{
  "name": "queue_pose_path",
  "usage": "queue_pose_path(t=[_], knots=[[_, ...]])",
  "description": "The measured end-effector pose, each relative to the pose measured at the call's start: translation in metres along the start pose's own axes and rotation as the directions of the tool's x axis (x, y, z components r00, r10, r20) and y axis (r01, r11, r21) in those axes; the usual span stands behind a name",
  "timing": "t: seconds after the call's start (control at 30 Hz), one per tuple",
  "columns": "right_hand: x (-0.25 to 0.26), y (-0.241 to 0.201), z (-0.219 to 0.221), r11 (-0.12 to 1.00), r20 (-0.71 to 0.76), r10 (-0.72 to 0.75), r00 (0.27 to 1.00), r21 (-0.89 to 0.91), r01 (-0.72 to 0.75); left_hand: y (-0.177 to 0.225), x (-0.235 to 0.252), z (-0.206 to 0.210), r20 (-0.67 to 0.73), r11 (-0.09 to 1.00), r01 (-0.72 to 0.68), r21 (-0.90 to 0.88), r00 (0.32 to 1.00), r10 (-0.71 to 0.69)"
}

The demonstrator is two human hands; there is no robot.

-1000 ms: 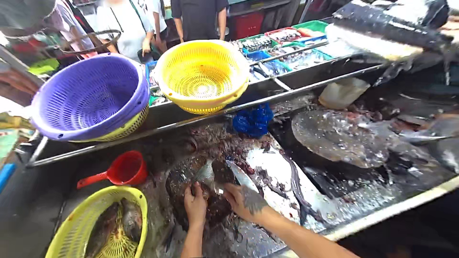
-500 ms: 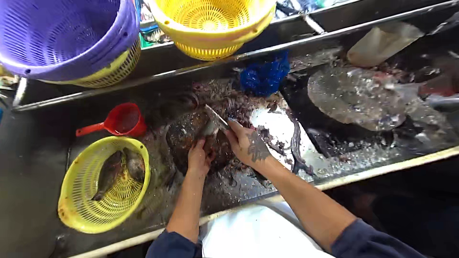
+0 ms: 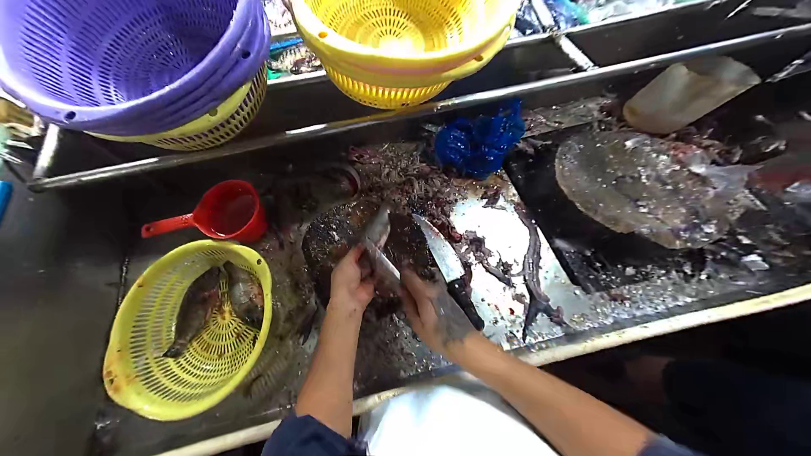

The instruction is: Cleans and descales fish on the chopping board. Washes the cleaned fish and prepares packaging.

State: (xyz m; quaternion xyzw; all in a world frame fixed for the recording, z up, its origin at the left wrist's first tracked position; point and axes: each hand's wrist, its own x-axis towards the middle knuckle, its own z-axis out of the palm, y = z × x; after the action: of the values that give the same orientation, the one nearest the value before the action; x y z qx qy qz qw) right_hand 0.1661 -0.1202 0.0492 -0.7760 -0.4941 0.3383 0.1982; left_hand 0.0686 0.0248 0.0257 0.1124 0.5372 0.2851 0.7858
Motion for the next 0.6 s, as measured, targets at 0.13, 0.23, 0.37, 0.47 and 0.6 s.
queue_pose_path(t=[0.13,0.23,0.37,0.47,0.6], knots=[[0.001,0.017,-0.009,0.990,0.053,0.019,0.998,0.136,-0.026,0.024,0.007,-0.042,0.182,0.782,-0.247,0.573,0.968,0.172],[0.045,0.023,-0.017,0.995,0.034,0.097,0.995,-0.004,-0.097,0.031,0.012,-0.051,0.201,0.468,-0.271,0.841,0.960,0.195],[0.024,-0.007,0.001,0.997,0.181,0.051,0.982,0.040,-0.059,0.024,0.012,-0.048,0.164,0.426,-0.286,0.858,0.940,0.300],[0.025,0.002,0.004,0.984,0.090,0.008,0.996,0.178,-0.024,0.024,0.022,-0.059,0.216,0.459,-0.356,0.814,0.919,0.330],[0.063,0.043,-0.015,0.982,0.078,0.149,0.986,0.104,-0.156,0.018,0.017,-0.065,0.508,0.090,-0.581,0.809,0.767,0.392]])
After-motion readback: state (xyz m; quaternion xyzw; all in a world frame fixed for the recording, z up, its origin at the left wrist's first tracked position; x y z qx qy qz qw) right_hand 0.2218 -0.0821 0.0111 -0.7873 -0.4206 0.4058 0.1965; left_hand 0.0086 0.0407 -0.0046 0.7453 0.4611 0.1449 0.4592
